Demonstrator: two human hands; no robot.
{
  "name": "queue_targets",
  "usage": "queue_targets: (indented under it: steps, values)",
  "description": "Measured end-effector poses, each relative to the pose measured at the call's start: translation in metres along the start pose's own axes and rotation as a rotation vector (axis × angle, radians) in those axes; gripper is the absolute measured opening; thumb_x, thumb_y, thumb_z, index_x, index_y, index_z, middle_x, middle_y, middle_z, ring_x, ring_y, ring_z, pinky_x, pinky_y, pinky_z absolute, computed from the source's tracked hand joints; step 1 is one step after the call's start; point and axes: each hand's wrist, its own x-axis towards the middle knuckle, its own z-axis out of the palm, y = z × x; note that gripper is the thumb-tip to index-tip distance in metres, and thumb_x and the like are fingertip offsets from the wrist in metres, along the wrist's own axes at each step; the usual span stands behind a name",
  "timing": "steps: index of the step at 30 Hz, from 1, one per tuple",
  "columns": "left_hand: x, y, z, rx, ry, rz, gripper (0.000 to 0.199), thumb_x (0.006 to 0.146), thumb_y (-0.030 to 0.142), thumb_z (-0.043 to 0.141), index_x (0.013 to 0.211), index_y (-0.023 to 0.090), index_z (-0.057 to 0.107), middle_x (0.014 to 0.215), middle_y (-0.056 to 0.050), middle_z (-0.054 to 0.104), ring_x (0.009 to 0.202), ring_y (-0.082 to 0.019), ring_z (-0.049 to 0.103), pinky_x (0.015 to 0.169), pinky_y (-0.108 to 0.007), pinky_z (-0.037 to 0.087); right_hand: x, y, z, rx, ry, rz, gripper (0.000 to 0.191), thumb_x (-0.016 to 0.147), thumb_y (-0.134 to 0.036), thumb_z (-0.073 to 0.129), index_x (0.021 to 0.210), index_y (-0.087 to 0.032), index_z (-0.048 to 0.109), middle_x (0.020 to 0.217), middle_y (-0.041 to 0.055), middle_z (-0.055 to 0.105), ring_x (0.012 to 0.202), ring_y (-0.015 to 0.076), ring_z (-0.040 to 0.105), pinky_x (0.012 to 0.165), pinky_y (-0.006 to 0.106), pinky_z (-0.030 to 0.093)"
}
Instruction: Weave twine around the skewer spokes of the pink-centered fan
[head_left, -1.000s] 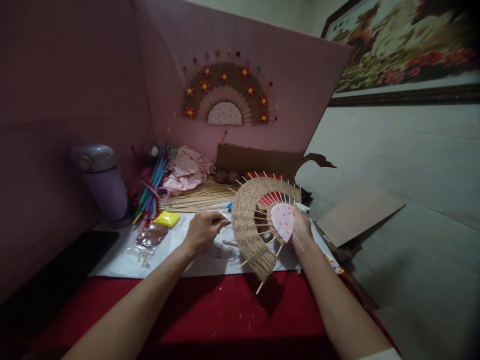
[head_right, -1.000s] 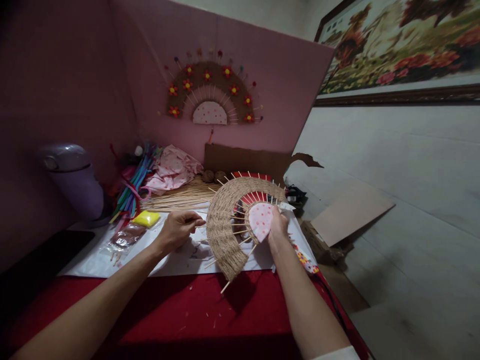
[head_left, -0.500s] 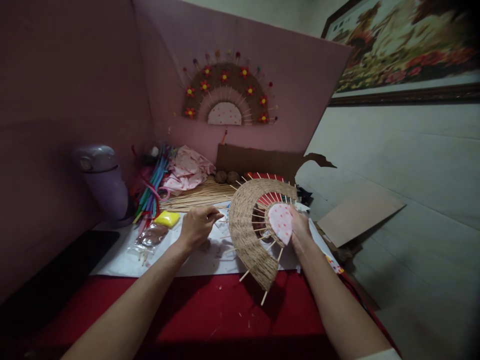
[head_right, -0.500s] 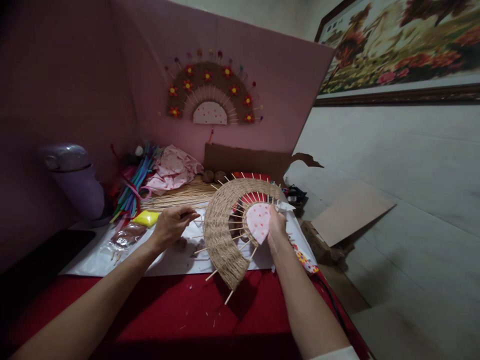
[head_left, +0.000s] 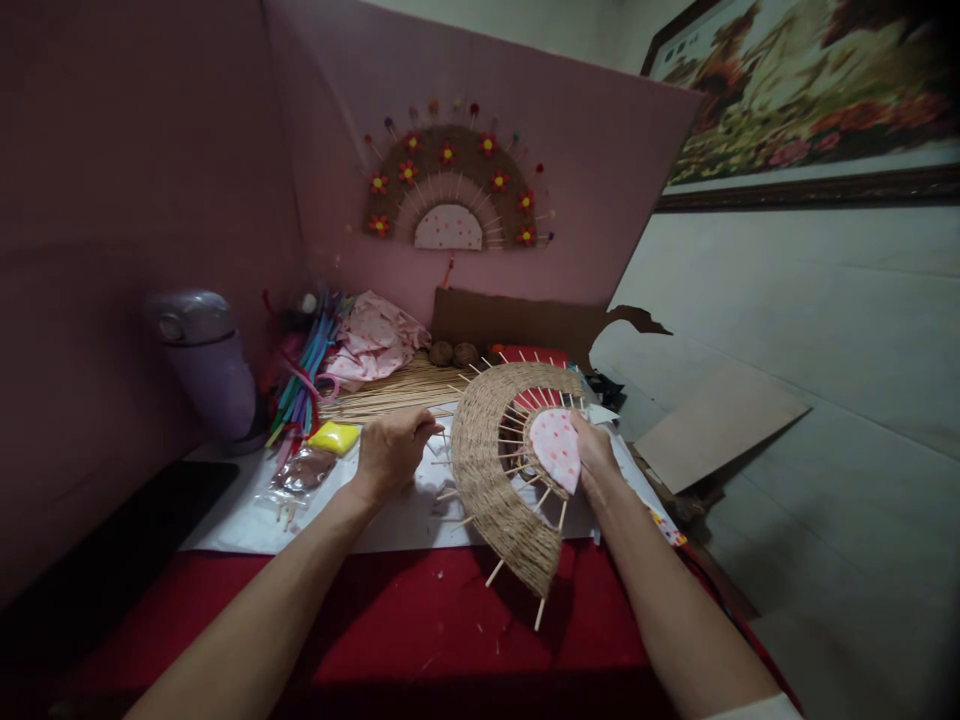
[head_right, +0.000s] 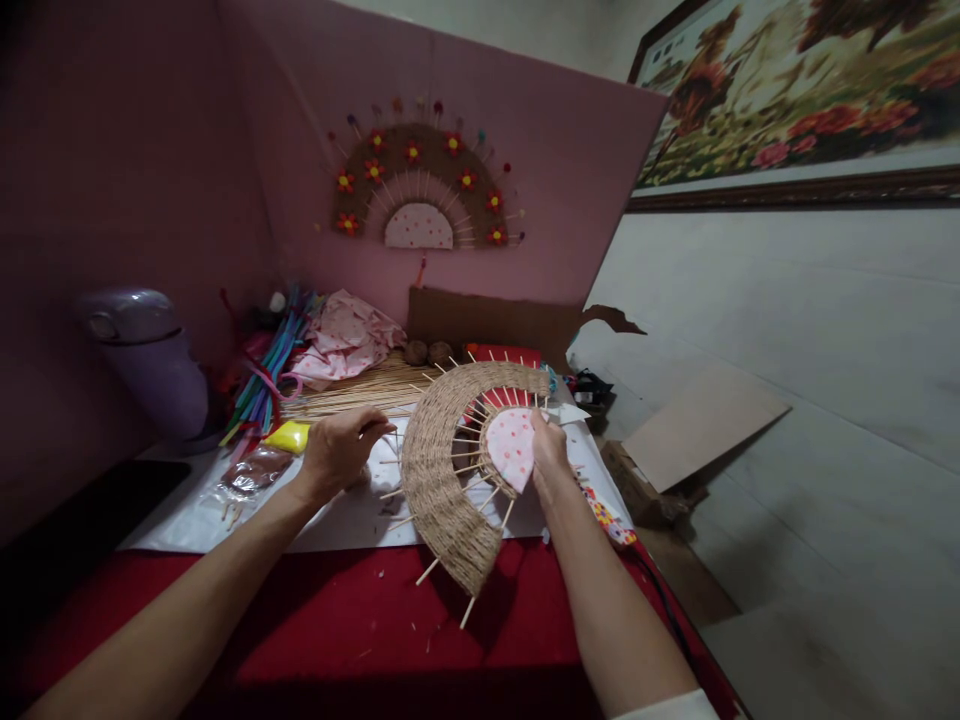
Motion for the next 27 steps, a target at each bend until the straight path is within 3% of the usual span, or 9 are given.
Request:
queue_targets:
  steps: [8, 16, 27]
  values:
    - [0.003, -0.006, -0.001, -0.025, -0.034, -0.038, 0.013, 0.078, 0.032, 0.064, 0.071, 0.021, 0.067, 0.067, -0.001, 0.068, 0.064, -0.015, 0.059, 0.058, -0.025, 0.033, 0.003, 0.003, -0.002, -0.001, -0.086, 0.012, 0.013, 0.082, -0.023, 0.057, 0.075, -0.012, 0.059, 0.054, 0.0031, 0.065, 0.053, 0.0175, 0.065, 0.061, 0.035, 0.058]
    - [0.003, -0.007, 0.004, -0.24, -0.144, -0.161, 0.011, 0.076, 0.031, 0.064, 0.071, 0.022, 0.068, 0.061, 0.001, 0.065, 0.057, -0.012, 0.054, 0.055, -0.023, 0.032, 0.001, 0.001, 0.0, 0.016, -0.106, 0.055, 0.013, 0.082, -0.022, 0.057, 0.073, -0.011, 0.059, 0.054, 0.0036, 0.065, 0.055, 0.0184, 0.065, 0.064, 0.036, 0.058]
    - [0.001, -0.012, 0.014, -0.46, -0.199, -0.178, 0.009, 0.074, 0.02, 0.06, 0.071, 0.02, 0.068, 0.066, -0.001, 0.067, 0.063, -0.013, 0.06, 0.058, -0.022, 0.039, -0.006, -0.003, 0.003, 0.029, -0.124, 0.083, 0.014, 0.084, -0.021, 0.054, 0.074, -0.012, 0.059, 0.053, 0.0039, 0.065, 0.056, 0.0185, 0.066, 0.061, 0.033, 0.058]
